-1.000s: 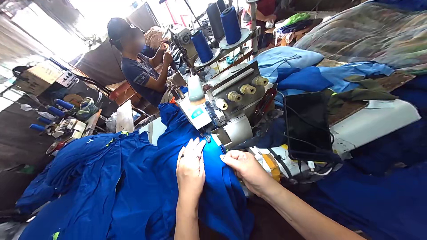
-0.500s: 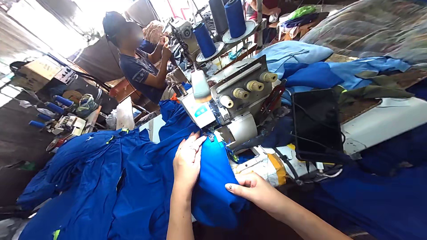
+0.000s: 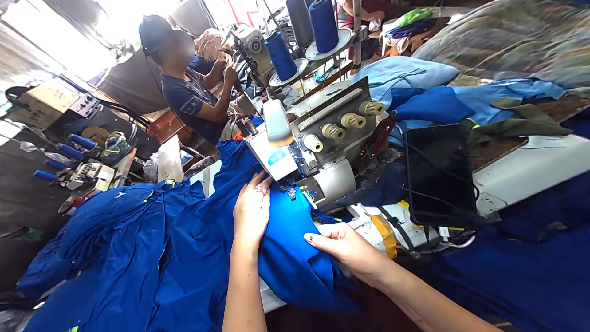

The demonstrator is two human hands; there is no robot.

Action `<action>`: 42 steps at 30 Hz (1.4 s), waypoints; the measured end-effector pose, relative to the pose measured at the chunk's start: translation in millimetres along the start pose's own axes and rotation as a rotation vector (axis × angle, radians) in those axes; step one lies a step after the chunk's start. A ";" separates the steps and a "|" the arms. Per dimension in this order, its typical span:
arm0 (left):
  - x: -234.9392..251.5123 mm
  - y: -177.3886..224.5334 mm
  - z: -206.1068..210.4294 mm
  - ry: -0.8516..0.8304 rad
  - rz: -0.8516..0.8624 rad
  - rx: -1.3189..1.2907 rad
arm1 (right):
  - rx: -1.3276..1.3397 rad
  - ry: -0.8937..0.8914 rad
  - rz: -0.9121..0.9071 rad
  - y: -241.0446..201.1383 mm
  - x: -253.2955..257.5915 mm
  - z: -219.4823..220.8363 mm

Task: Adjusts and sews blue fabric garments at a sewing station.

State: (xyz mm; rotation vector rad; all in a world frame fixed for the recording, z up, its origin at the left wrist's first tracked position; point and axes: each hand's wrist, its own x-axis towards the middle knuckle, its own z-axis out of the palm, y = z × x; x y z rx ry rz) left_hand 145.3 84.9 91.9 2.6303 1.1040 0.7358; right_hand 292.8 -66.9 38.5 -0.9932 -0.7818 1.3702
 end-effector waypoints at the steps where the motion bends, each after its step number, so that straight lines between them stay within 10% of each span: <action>1: 4.0 -1.7 0.1 -0.020 -0.003 0.008 | -0.007 0.003 -0.010 1.4 0.5 -0.7; 7: 26.7 -15.6 3.9 0.119 0.004 0.152 | -0.112 0.008 -0.058 0.0 -10.1 -6.0; 11: -38.4 55.7 2.2 0.453 -0.095 0.073 | -0.403 -0.180 -0.342 8.8 -36.2 -14.3; 19: -157.2 70.4 31.9 0.063 -0.745 -0.809 | -0.337 -0.186 -0.286 44.0 -76.6 -9.2; 24: -171.4 63.0 17.1 0.048 -0.764 -0.860 | -0.078 0.059 -0.070 33.6 -82.1 -8.6; 32: -218.5 57.7 15.2 -0.024 -0.773 -1.476 | -0.147 -0.024 0.068 31.7 -104.3 -25.9; 42: -233.8 61.6 -10.0 0.325 -0.557 -0.637 | -0.669 0.237 -0.222 -15.0 -14.1 -5.5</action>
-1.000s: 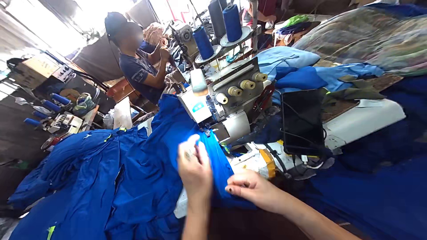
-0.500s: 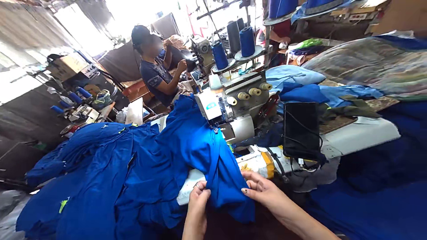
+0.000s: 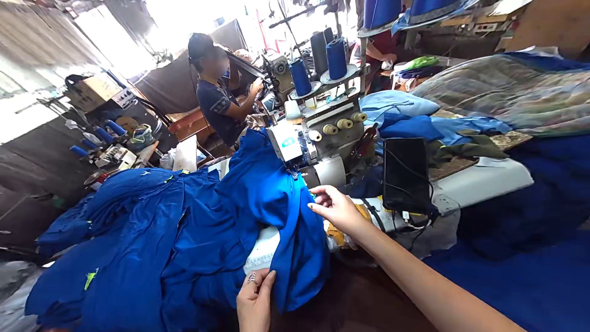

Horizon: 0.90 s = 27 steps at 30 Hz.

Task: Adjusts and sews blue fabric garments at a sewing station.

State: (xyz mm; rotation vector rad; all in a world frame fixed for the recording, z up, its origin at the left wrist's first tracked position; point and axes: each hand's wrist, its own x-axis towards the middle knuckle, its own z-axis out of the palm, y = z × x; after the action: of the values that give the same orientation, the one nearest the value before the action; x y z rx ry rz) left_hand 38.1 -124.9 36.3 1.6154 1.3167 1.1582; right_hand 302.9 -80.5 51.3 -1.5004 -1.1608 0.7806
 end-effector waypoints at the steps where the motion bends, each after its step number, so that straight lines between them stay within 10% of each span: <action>1: 0.0 10.4 -2.6 0.051 0.056 0.044 | 0.075 -0.058 0.034 -4.4 4.0 -0.2; 7: -9.4 63.1 -21.9 0.033 0.141 -0.202 | 0.650 -0.262 0.285 -14.9 -16.3 -12.4; 15: -31.0 48.6 15.3 -0.297 0.335 -0.255 | 0.533 -0.392 0.279 1.9 -76.4 -11.2; 27: -60.0 35.5 41.1 -0.223 0.652 -0.041 | 0.561 -0.396 0.356 -6.6 -138.9 -22.1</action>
State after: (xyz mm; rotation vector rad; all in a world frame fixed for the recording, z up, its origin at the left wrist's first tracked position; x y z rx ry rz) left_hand 84.1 -190.8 44.8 2.1482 0.6247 1.3035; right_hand 276.8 -218.8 50.1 -1.1081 -0.8480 1.5573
